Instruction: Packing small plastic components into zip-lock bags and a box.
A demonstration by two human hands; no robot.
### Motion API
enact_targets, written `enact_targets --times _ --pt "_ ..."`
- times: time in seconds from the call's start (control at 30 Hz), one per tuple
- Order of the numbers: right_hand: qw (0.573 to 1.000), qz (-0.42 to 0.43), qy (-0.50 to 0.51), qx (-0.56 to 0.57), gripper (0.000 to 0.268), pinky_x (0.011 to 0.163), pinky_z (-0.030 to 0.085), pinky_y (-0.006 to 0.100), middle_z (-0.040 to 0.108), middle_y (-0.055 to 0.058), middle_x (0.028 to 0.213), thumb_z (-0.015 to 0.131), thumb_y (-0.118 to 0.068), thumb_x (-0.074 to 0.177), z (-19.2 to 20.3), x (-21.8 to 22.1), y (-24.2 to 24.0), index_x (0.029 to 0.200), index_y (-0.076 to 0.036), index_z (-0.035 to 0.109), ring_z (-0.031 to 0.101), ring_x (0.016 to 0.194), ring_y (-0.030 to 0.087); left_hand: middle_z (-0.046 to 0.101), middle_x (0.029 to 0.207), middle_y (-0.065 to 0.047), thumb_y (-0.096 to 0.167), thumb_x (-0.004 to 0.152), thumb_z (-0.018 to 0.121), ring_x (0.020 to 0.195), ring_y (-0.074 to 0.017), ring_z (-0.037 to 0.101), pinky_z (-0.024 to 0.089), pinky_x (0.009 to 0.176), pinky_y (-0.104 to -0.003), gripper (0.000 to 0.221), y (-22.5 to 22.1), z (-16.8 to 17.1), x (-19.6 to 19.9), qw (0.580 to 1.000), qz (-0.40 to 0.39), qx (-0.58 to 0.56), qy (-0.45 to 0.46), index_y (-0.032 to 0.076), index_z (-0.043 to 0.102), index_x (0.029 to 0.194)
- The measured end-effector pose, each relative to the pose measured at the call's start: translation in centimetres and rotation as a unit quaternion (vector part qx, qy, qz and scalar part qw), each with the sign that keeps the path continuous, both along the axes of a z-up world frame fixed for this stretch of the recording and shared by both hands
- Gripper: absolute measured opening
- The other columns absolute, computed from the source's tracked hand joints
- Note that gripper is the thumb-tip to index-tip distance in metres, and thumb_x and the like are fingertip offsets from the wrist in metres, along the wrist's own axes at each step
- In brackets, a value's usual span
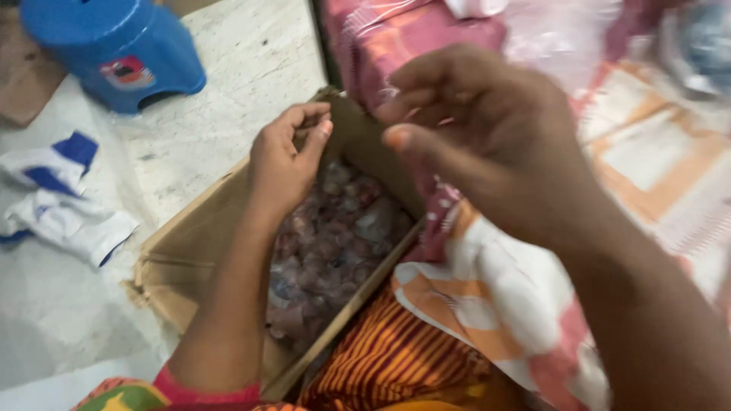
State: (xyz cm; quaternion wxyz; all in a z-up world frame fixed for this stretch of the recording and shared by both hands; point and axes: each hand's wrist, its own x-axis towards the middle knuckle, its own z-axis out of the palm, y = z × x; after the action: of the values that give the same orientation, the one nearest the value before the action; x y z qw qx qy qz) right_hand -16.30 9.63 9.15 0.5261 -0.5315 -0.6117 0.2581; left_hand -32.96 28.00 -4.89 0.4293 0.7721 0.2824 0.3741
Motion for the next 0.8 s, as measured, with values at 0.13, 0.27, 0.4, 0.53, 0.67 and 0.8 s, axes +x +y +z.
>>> enact_targets --times 0.13,0.27,0.4,0.53,0.67,0.8 --pt "0.986 -0.132 -0.094 -0.030 0.025 0.093 0.063 0.027 0.073 0.014 0.112 0.073 -0.005 0.099 1.0 7.5 -8.6 0.122 0.003 0.065 0.073 0.101 0.016 0.078 0.107 -0.006 0.021 0.101 0.068 0.096 -0.0141 0.070 0.057 0.083 -0.029 0.029 -8.2 8.1 4.7 0.994 -0.108 0.008 0.019 0.004 0.070 0.124" --pt "0.907 -0.331 -0.177 -0.190 0.027 0.081 0.060 0.029 0.077 0.015 0.106 0.070 -0.010 0.094 1.5 13.8 -18.7 0.119 0.002 0.069 0.075 0.094 0.016 0.076 0.119 -0.009 0.028 0.100 0.067 0.104 -0.0202 0.074 0.059 0.091 -0.035 0.033 -15.0 10.0 12.2 0.941 -0.324 0.090 0.029 0.007 0.069 0.126" --pt "0.787 -0.484 -0.115 -0.366 0.032 0.068 0.063 0.041 0.079 0.021 0.104 0.071 -0.016 0.099 0.5 16.3 -25.9 0.128 -0.002 0.072 0.075 0.083 0.031 0.076 0.114 -0.010 0.021 0.095 0.058 0.099 -0.0269 0.073 0.054 0.090 -0.042 0.032 -21.7 10.5 20.1 0.894 -0.397 0.139 0.154 0.012 0.070 0.123" --pt "0.748 -0.505 -0.184 -0.389 0.038 0.075 0.061 0.041 0.078 0.018 0.106 0.078 -0.017 0.090 -2.8 19.2 -28.1 0.123 -0.002 0.072 0.077 0.084 0.028 0.077 0.110 -0.013 0.014 0.094 0.056 0.102 -0.0309 0.072 0.054 0.089 -0.043 0.028 -26.2 7.2 28.2 0.880 -0.420 0.174 0.138 0.012 0.073 0.116" --pt "0.761 -0.477 -0.289 -0.332 0.030 0.081 0.058 0.045 0.076 0.021 0.104 0.073 -0.017 0.089 -7.5 23.0 -29.4 0.117 -0.007 0.075 0.073 0.089 0.037 0.076 0.109 -0.012 0.021 0.087 0.064 0.103 -0.0315 0.071 0.055 0.087 -0.045 0.028 -29.3 5.1 33.3 0.897 -0.357 0.170 0.197 0.015 0.073 0.113" --pt "0.746 -0.450 -0.335 -0.359 0.029 0.086 0.055 0.049 0.075 0.022 0.101 0.071 -0.015 0.085 -8.0 23.1 -28.4 0.113 -0.011 0.077 0.071 0.093 0.041 0.073 0.110 -0.014 0.038 0.082 0.076 0.105 -0.0342 0.069 0.054 0.088 -0.047 0.039 -31.1 2.9 34.3 0.908 -0.326 0.163 0.208 0.014 0.072 0.111"
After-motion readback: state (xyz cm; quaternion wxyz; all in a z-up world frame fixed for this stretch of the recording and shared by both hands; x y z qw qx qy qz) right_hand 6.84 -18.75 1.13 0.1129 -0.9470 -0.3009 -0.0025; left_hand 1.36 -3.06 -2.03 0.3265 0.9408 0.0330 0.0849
